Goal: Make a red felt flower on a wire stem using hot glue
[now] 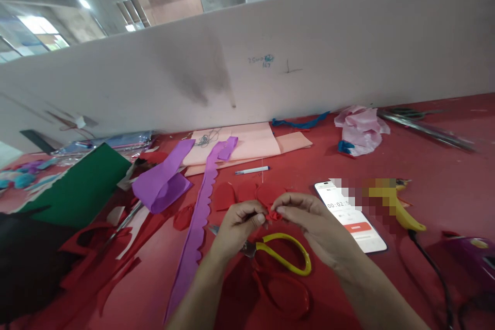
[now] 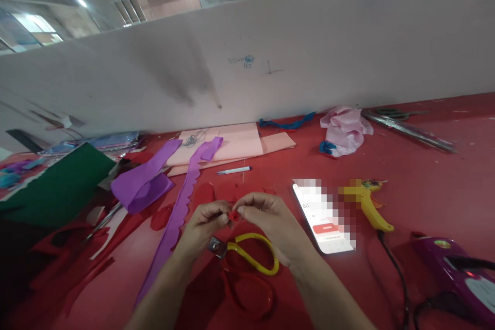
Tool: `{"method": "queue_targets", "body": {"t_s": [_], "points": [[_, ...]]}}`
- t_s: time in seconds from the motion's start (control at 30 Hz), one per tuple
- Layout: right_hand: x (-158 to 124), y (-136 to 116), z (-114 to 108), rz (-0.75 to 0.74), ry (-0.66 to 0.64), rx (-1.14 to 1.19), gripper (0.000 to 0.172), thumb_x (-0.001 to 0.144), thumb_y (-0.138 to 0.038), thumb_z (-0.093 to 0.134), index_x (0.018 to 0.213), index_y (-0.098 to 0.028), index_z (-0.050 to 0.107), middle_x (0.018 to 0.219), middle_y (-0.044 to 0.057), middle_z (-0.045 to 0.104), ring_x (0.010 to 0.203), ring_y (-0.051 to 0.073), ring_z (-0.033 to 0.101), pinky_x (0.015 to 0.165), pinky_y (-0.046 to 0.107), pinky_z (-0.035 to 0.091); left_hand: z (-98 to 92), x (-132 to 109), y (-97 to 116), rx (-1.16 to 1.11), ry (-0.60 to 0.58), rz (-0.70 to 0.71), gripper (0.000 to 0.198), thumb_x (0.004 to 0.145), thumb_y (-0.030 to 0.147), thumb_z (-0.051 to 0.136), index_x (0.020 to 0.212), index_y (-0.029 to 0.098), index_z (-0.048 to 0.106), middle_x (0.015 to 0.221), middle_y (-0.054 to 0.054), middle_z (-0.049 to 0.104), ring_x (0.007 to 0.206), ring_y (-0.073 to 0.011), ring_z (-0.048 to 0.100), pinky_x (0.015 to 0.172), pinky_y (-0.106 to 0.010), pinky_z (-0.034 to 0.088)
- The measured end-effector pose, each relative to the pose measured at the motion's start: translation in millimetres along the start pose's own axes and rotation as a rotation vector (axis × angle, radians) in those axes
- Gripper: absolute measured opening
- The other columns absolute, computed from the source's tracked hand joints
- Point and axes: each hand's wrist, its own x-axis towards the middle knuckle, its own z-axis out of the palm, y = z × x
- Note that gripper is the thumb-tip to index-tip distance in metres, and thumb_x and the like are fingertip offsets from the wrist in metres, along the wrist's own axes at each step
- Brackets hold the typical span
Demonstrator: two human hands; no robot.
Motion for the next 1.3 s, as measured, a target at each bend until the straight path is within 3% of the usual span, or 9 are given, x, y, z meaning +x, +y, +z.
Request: {"method": "queue_targets", "body": {"t_s": [0.4, 0.73, 1.0, 1.2, 1.3], "points": [[-1, -4, -5, -0.052, -0.093, -0.189, 0.007, 0.07, -0.024, 0.065, 0.066, -0.024, 0.07, 0.065, -0.002, 0.063, 0.064, 0.014, 0.055, 0.064, 0.028, 0.043, -2.4, -1, 2, 0.007, -0.053, 0.014, 0.02, 0.077, 0.033, 0.061, 0.066, 0.016, 0.065, 0.066, -0.003, 0.06, 0.064, -0.0143, 0.052, 0.064, -0.026, 0.04], [-1, -1, -4, 0.063, -0.025, -0.104, 0.006, 0.065, -0.022, 0.063, 0.064, -0.022, 0.068, 0.067, -0.002, 0.062, 0.065, 0.013, 0.053, 0.065, 0.027, 0.043, -3.7, 0, 8, 0.161, -0.075, 0.172, 0.018, 0.08, 0.03, 0.059, 0.069, 0.018, 0.067, 0.067, -0.004, 0.059, 0.065, -0.0155, 0.053, 0.064, -0.027, 0.041], [-1, -3, -6, -0.017, 0.009, -0.147, 0.006, 0.073, -0.026, 0.064, 0.07, -0.021, 0.066, 0.07, -0.002, 0.06, 0.069, 0.012, 0.053, 0.068, 0.026, 0.043, -3.2, 1, 9, 0.325, 0.05, 0.362, 0.011, 0.081, 0.022, 0.059, 0.079, 0.018, 0.069, 0.072, -0.006, 0.064, 0.071, -0.0163, 0.057, 0.067, -0.028, 0.044], [1, 6, -9, -0.117, 0.14, -0.134, 0.005, 0.077, -0.026, 0.062, 0.082, -0.024, 0.064, 0.076, -0.003, 0.059, 0.072, 0.012, 0.051, 0.07, 0.025, 0.041, 4.4, 1, 3, 0.209, 0.254, 0.296, 0.009, 0.079, 0.022, 0.061, 0.081, 0.02, 0.07, 0.077, -0.004, 0.066, 0.075, -0.0156, 0.059, 0.071, -0.028, 0.046], [1, 11, -6, -0.134, 0.137, -0.143, 0.004, 0.075, -0.023, 0.063, 0.079, -0.024, 0.063, 0.077, -0.003, 0.059, 0.074, 0.012, 0.051, 0.071, 0.025, 0.04, 7.5, 1, -2, 0.111, 0.329, 0.277, 0.008, 0.077, 0.021, 0.064, 0.08, 0.02, 0.071, 0.08, -0.004, 0.065, 0.078, -0.0157, 0.059, 0.073, -0.028, 0.046]]}}
